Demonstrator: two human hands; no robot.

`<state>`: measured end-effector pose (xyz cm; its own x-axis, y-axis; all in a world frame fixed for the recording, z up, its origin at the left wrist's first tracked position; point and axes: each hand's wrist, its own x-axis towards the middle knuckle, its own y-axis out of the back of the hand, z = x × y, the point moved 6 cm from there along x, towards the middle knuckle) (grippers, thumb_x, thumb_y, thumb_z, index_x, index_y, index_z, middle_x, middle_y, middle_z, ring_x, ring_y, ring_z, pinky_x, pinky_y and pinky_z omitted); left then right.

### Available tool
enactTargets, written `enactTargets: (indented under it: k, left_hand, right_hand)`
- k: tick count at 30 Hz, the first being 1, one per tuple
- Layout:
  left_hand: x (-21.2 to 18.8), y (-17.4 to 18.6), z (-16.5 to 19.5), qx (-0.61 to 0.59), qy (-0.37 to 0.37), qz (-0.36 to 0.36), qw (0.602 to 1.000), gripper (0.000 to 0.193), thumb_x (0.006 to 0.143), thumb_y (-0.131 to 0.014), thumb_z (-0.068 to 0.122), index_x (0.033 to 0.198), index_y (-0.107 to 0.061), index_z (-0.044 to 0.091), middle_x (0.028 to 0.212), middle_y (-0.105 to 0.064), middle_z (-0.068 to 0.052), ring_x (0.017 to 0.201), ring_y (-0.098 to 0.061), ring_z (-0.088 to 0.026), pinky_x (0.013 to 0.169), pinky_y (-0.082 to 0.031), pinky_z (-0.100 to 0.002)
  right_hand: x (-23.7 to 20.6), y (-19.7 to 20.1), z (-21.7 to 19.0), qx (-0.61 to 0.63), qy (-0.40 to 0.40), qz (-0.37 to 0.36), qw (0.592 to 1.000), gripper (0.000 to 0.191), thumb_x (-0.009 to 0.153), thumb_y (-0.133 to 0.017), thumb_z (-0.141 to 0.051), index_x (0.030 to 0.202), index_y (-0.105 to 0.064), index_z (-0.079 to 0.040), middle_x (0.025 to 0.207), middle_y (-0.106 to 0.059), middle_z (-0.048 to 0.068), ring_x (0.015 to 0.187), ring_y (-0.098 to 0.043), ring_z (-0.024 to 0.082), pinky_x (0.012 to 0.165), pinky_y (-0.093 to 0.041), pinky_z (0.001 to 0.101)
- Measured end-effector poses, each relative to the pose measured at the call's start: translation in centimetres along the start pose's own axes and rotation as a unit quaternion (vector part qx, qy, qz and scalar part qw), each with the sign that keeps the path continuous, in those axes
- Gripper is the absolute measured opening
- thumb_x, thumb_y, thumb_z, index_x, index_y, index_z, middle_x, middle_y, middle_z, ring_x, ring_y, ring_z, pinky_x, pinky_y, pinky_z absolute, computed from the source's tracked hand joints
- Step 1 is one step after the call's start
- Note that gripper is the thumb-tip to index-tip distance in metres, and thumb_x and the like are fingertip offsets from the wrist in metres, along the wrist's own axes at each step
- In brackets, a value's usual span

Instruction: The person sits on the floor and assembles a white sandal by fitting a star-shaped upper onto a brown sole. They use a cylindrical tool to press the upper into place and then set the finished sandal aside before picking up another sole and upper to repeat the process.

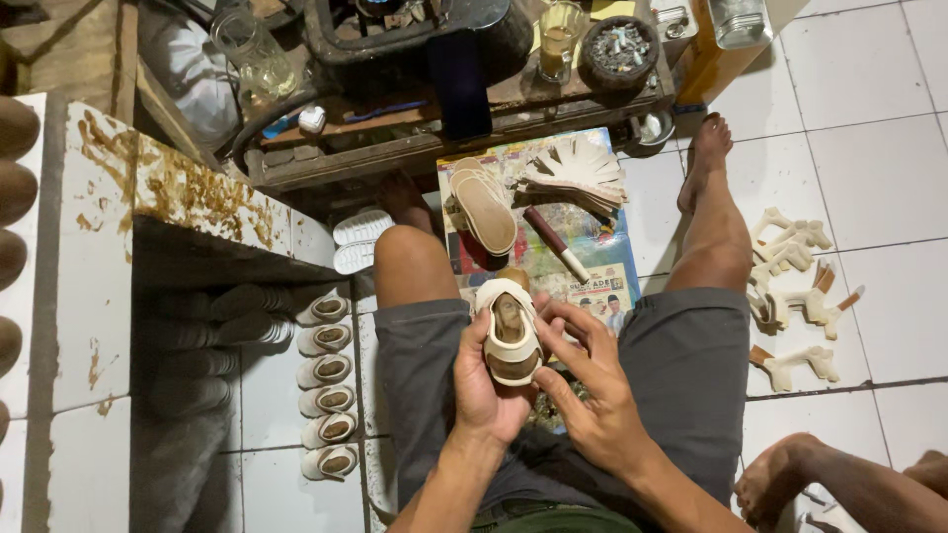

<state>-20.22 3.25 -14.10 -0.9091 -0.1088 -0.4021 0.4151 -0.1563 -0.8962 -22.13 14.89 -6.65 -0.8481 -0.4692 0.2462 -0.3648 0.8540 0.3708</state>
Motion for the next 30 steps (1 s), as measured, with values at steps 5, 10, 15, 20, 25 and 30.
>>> enactTargets:
  k: [5, 10, 15, 20, 25, 30]
  left_hand:
    - [-0.5, 1.2, -0.3, -0.001, -0.010, -0.006, 1.000, 0.048, 0.100, -0.056, 0.034, 0.134, -0.056, 0.000, 0.130, -0.064, -0.020, 0.120, -0.063, -0.032, 0.109, -0.050, -0.044]
    - [-0.6, 0.6, 0.3, 0.025, -0.015, -0.006, 1.000, 0.054, 0.103, -0.058, 0.030, 0.143, -0.047, -0.003, 0.139, -0.057, -0.021, 0.126, -0.061, -0.032, 0.106, -0.051, -0.043]
    - [-3.0, -3.4, 2.7, 0.256, -0.196, -0.041, 0.946, 0.082, 0.100, -0.065, 0.024, 0.165, -0.015, 0.011, 0.157, -0.038, -0.017, 0.139, -0.048, -0.027, 0.114, -0.042, -0.043]
    - [-3.7, -5.3, 4.6, 0.377, -0.237, -0.079, 0.892, 0.072, 0.104, -0.061, 0.025, 0.160, -0.023, 0.003, 0.152, -0.046, -0.014, 0.139, -0.048, -0.024, 0.119, -0.037, -0.038]
    - [-2.4, -1.7, 4.0, 0.455, -0.108, -0.128, 0.875, 0.059, 0.106, -0.058, 0.031, 0.152, -0.040, -0.001, 0.141, -0.055, -0.010, 0.129, -0.051, -0.017, 0.113, -0.041, -0.032]
    - [-3.4, 2.9, 3.5, 0.478, -0.085, -0.057, 0.872, 0.046, 0.109, -0.059, 0.027, 0.139, -0.054, -0.006, 0.119, -0.062, -0.012, 0.106, -0.057, -0.019, 0.096, -0.049, -0.034]
  right_hand:
    - [-0.6, -0.4, 0.6, 0.049, -0.017, -0.022, 0.998, 0.048, 0.093, -0.069, -0.006, 0.140, -0.063, -0.008, 0.153, -0.047, 0.018, 0.142, -0.047, 0.034, 0.118, -0.038, 0.0433]
    - [-0.5, -0.5, 0.5, -0.006, 0.002, -0.029, 1.000, 0.060, 0.088, -0.075, -0.012, 0.145, -0.057, -0.007, 0.154, -0.044, 0.020, 0.144, -0.044, 0.036, 0.117, -0.037, 0.0438]
    - [0.4, -1.1, 1.4, -0.023, 0.000, -0.025, 0.999, 0.086, 0.086, -0.076, -0.016, 0.158, -0.031, -0.003, 0.153, -0.041, 0.022, 0.143, -0.042, 0.035, 0.118, -0.033, 0.0412]
    - [0.4, -2.0, 4.5, 0.312, -0.177, -0.051, 0.932, 0.069, 0.102, -0.057, -0.018, 0.163, -0.027, -0.006, 0.162, -0.041, 0.016, 0.143, -0.044, 0.025, 0.116, -0.036, 0.0369]
    - [-0.9, -3.3, 4.9, 0.464, -0.250, -0.037, 0.849, 0.065, 0.103, -0.054, -0.018, 0.162, -0.030, 0.000, 0.159, -0.043, 0.019, 0.143, -0.044, 0.027, 0.116, -0.038, 0.0374]
    - [-1.7, -2.3, 5.2, 0.147, -0.218, -0.107, 0.959, 0.074, 0.101, -0.050, -0.023, 0.166, -0.017, -0.010, 0.157, -0.039, 0.015, 0.135, -0.044, 0.024, 0.112, -0.037, 0.0331]
